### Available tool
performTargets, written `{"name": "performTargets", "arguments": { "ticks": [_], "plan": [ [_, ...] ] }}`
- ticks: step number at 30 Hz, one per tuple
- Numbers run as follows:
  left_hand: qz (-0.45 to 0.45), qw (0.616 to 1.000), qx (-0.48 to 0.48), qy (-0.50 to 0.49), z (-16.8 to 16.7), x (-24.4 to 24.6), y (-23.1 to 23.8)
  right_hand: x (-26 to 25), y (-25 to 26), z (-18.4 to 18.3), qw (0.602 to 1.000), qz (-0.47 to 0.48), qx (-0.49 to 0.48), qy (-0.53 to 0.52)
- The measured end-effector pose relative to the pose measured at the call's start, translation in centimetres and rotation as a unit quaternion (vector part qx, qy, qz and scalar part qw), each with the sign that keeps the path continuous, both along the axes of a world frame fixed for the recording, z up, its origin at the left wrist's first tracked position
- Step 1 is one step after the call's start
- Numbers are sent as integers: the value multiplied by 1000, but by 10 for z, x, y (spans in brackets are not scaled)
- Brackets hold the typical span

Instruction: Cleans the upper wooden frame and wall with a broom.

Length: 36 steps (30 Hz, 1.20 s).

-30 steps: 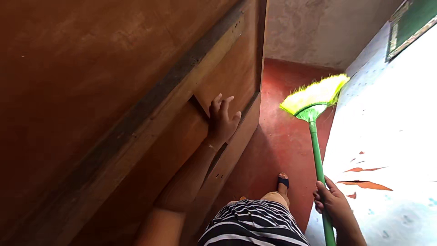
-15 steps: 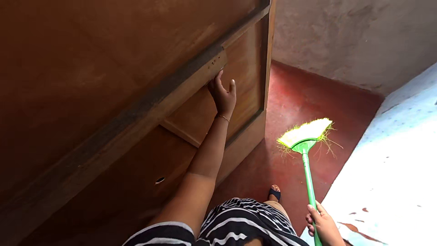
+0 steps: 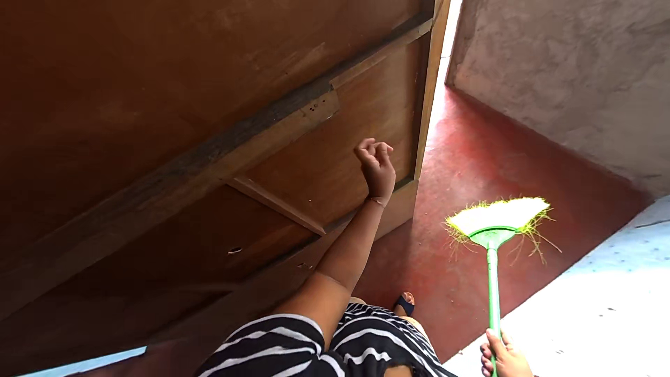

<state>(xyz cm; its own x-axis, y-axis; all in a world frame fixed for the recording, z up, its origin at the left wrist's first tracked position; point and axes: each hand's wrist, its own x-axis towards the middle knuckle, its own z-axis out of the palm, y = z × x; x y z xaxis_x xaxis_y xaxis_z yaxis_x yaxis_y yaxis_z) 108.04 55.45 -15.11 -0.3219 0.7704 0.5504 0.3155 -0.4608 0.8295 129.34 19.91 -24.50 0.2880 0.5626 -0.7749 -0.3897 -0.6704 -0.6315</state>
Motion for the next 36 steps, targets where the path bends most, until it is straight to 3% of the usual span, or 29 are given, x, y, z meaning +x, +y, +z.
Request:
{"name": "performTargets", "arguments": {
  "ticks": [4,8,12,19,25,27,31,36],
  "plan": [
    [31,985,-54,-161,1,-32,-6,6,1,-6,1000,0,-19,0],
    [104,974,-108,-170,-3,-74,-3,11,6,-15,999,26,-39,-4],
    [126,976,-27,-173,22,-96,24,13,13,-20,997,54,-55,-8],
    [49,968,69,-235,49,-75,40,9,24,-22,996,72,-48,-7],
    [-23,939,66,-338,49,-69,42,8,18,-20,995,74,-65,-15],
    [-57,902,50,-426,55,-69,34,9,14,-19,995,69,-73,-19],
    [-141,753,77,-638,70,-82,21,15,8,-18,994,62,-86,-26],
    [-146,612,122,-767,72,-90,27,17,7,-19,994,56,-91,-40]
  ]
}}
